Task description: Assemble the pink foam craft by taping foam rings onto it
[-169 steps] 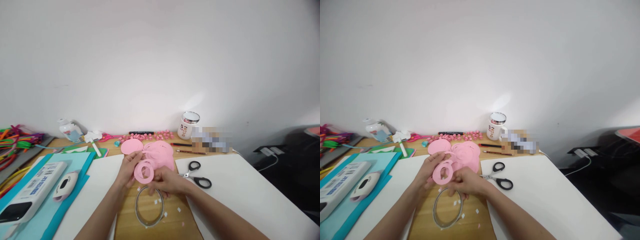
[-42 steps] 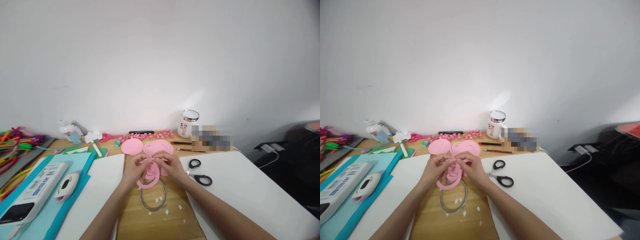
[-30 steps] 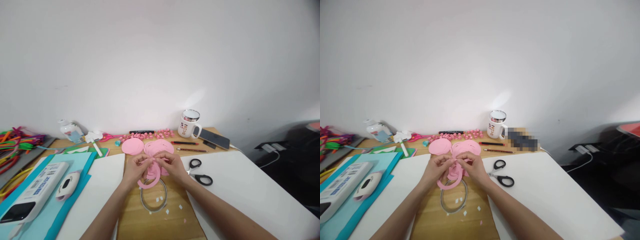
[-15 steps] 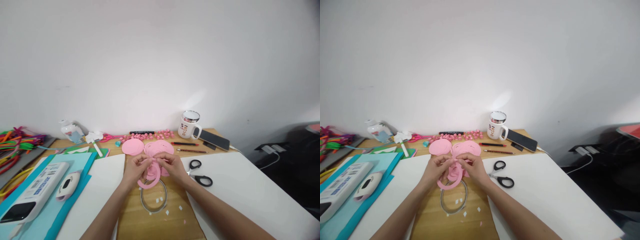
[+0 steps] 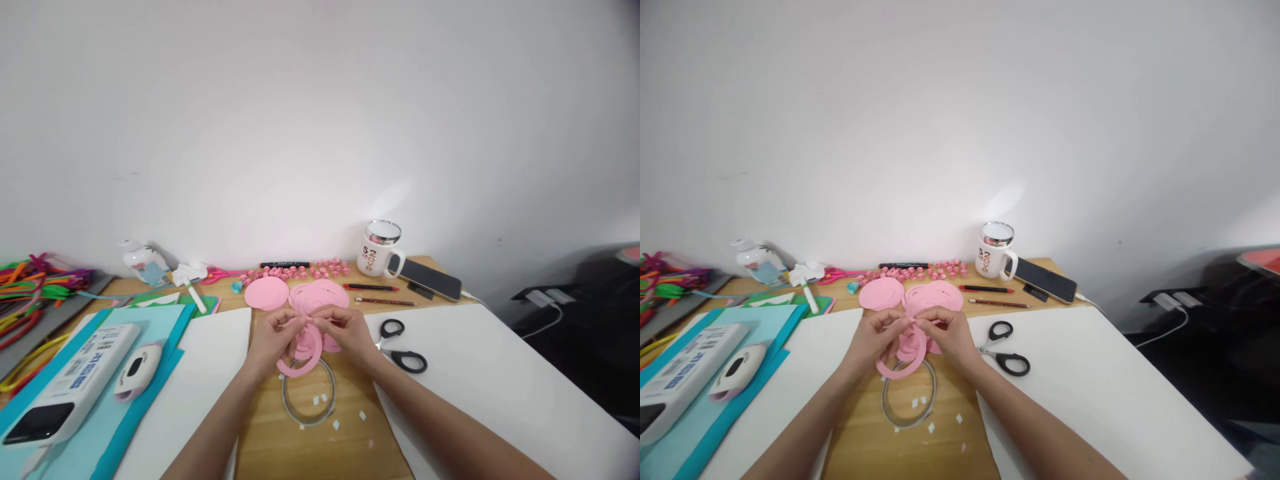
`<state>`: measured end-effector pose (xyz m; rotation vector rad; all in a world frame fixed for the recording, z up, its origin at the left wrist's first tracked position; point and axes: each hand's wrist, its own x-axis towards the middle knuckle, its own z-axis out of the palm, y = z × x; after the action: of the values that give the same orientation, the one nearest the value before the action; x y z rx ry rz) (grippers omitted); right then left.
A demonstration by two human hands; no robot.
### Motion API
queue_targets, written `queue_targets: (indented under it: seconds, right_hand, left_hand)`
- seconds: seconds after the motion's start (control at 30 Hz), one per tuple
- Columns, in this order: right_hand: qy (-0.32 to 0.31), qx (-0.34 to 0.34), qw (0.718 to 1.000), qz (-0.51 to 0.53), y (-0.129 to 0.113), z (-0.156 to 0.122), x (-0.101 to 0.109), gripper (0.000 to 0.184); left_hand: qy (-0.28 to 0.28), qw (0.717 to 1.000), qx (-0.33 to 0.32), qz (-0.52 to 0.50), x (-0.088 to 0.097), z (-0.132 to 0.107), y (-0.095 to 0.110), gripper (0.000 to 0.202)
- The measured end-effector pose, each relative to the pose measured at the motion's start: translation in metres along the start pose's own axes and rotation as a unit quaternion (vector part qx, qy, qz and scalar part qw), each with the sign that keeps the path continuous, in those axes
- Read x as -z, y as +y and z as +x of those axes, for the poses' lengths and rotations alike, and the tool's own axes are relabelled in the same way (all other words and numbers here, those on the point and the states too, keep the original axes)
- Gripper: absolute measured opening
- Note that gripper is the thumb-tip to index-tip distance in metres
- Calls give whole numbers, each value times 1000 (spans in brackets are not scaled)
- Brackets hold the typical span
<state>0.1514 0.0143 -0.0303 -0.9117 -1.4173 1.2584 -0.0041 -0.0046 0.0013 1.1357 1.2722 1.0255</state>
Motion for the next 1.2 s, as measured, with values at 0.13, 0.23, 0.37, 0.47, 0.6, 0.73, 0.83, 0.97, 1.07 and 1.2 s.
queue_targets:
  seconds: [0.13, 0.23, 0.37, 0.47, 0.6, 0.73, 0.83, 0.97, 1.07, 1.2]
  right_hand:
    - [3, -4, 1000, 3, -1, 0, 0, 16]
    - [5, -8, 1000, 6, -2, 0, 1, 16]
    - [10, -14, 1000, 14, -2, -1, 0, 18]
    - [9, -33, 998, 57, -1, -1, -1, 27]
    - [5, -65, 991, 119, -2, -1, -2, 36]
    - [8, -77, 987, 139, -4, -1, -1, 35]
    - [8, -78, 987, 144, -3, -1, -1, 37]
    - [13, -82, 987, 140, 0, -1, 0, 36]
    - [24, -87, 987, 132, 0, 0, -1, 38]
    - [33, -89, 989, 117, -1, 0, 0, 37]
  left_hand:
    - [-2, 1000, -5, 1, 0, 0, -1, 24]
    - [-11, 1000, -11, 2, 0, 0, -1, 24]
    - [-15, 1000, -16, -3, -1, -1, 0, 24]
    - [-8, 1000, -12, 0, -1, 0, -1, 24]
    - [7, 1000, -4, 10, 0, 1, -3, 24]
    - [7, 1000, -3, 18, 0, 1, -5, 24]
    - [4, 1000, -2, 23, 0, 1, -6, 25]
    - [5, 1000, -2, 22, 0, 1, -5, 24]
    - [8, 1000, -3, 22, -1, 0, -4, 22]
    - [3, 1000, -6, 15, -2, -1, -2, 22]
